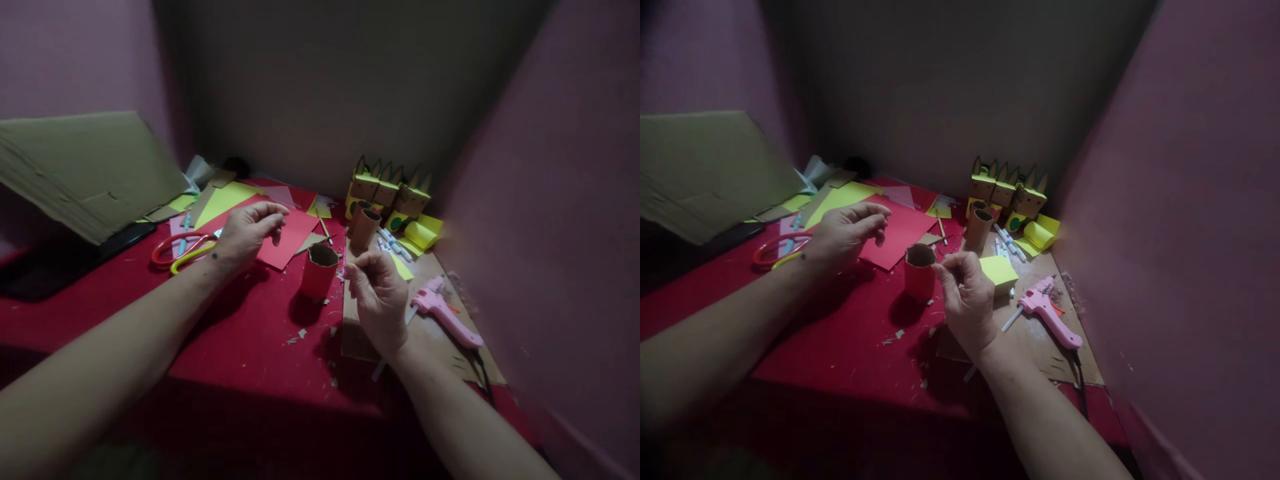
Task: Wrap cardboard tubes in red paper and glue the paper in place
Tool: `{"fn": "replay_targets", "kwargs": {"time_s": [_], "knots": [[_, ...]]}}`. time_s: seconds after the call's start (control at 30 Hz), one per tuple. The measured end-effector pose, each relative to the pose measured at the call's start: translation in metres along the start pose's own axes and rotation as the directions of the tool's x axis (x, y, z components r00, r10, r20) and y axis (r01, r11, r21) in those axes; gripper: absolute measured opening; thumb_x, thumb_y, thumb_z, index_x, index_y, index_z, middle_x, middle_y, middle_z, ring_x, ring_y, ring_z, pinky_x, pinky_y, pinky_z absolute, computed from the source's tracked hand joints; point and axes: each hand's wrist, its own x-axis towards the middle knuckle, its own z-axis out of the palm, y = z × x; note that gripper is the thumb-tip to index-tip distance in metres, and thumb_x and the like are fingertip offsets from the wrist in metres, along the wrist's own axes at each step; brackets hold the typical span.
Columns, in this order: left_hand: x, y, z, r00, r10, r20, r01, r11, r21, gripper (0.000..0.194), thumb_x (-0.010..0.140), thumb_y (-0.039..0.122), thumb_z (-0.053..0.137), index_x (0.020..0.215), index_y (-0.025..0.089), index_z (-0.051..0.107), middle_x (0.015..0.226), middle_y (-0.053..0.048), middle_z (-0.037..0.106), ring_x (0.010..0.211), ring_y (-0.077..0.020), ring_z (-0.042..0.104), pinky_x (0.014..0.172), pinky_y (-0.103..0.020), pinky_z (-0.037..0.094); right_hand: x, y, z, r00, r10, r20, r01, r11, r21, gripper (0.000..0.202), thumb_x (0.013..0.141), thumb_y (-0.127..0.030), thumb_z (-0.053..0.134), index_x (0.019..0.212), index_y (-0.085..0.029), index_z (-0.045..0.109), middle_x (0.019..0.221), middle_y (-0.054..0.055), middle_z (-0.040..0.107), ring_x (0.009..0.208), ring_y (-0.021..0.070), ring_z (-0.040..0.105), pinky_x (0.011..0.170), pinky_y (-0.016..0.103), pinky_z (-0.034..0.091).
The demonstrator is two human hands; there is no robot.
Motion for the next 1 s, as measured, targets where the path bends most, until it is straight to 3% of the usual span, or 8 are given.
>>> {"fn": "replay_targets", "kwargs": {"time_s": [0.2, 0.33, 0.5, 0.6, 0.73, 0.83, 1.0], "knots": [[-0.002, -0.013, 0.001, 0.994, -0.111, -0.022, 0.113, 0.988, 0.106, 0.013, 0.084, 0.024, 0.059, 0.073, 0.018, 0.064, 0.054, 0.005, 0.052, 0.039, -0.008, 0.044, 0.037, -0.019, 0.034, 0.003, -0.005, -0.002, 0.994, -0.108, 0.009, 0.108, 0.993, -0.045, 0.016, 0.094, -0.03, 0.059, 0.08, -0.026, 0.051, 0.066, -0.005, 0.045, 0.057, 0.0124, 0.041, 0.058, 0.028, 0.038], [-0.003, -0.015, -0.002, 0.99, -0.138, -0.019, 0.139, 0.976, 0.168, 0.015, 0.084, 0.03, 0.06, 0.075, 0.019, 0.061, 0.047, 0.008, 0.047, 0.034, -0.0077, 0.038, 0.034, -0.018, 0.029, 0.003, -0.01, -0.002, 0.979, -0.185, 0.092, 0.192, 0.979, -0.075, 0.018, 0.095, -0.027, 0.058, 0.077, -0.025, 0.054, 0.061, -0.006, 0.041, 0.054, 0.0117, 0.038, 0.055, 0.026, 0.036], [-0.004, -0.01, -0.001, 0.983, -0.177, -0.039, 0.181, 0.956, 0.231, 0.016, 0.078, 0.029, 0.067, 0.068, 0.018, 0.063, 0.047, 0.004, 0.056, 0.037, -0.0084, 0.045, 0.037, -0.017, 0.036, -0.001, -0.012, 0.0, 0.962, -0.213, 0.17, 0.232, 0.967, -0.1, 0.024, 0.1, -0.029, 0.052, 0.077, -0.024, 0.056, 0.064, -0.003, 0.049, 0.056, 0.0122, 0.046, 0.056, 0.027, 0.039], [-0.007, -0.007, 0.0, 0.976, -0.214, -0.046, 0.219, 0.944, 0.246, 0.015, 0.074, 0.029, 0.07, 0.066, 0.018, 0.062, 0.051, 0.001, 0.061, 0.039, -0.0108, 0.053, 0.038, -0.019, 0.041, -0.001, -0.01, 0.002, 0.974, -0.184, 0.134, 0.202, 0.971, -0.129, 0.017, 0.1, -0.024, 0.048, 0.088, -0.024, 0.059, 0.068, -0.001, 0.056, 0.059, 0.014, 0.054, 0.059, 0.028, 0.043], [-0.01, -0.01, -0.001, 0.968, -0.251, -0.026, 0.249, 0.932, 0.265, 0.017, 0.073, 0.034, 0.072, 0.069, 0.02, 0.064, 0.048, -0.001, 0.062, 0.036, -0.0131, 0.052, 0.034, -0.021, 0.038, 0.001, -0.006, 0.002, 0.983, -0.161, 0.093, 0.175, 0.971, -0.165, 0.014, 0.099, -0.02, 0.048, 0.096, -0.024, 0.061, 0.073, 0.002, 0.064, 0.061, 0.0156, 0.059, 0.059, 0.028, 0.046], [-0.009, -0.015, -0.005, 0.966, -0.258, -0.013, 0.251, 0.925, 0.287, 0.02, 0.072, 0.038, 0.073, 0.071, 0.02, 0.064, 0.047, -0.002, 0.063, 0.034, -0.0146, 0.051, 0.032, -0.022, 0.035, 0.002, -0.002, 0.001, 0.98, -0.165, 0.108, 0.182, 0.969, -0.166, 0.008, 0.098, -0.025, 0.055, 0.091, -0.025, 0.061, 0.072, 0.001, 0.066, 0.06, 0.0154, 0.06, 0.06, 0.028, 0.047], [-0.006, -0.014, -0.007, 0.99, -0.14, -0.003, 0.133, 0.937, 0.324, 0.03, 0.08, 0.046, 0.064, 0.065, 0.021, 0.058, 0.055, -0.001, 0.062, 0.042, -0.0123, 0.051, 0.041, -0.023, 0.04, 0.004, -0.003, -0.003, 0.967, -0.205, 0.154, 0.233, 0.953, -0.195, 0.025, 0.099, -0.033, 0.057, 0.076, -0.024, 0.054, 0.064, -0.002, 0.059, 0.057, 0.0128, 0.054, 0.059, 0.026, 0.042]]}}
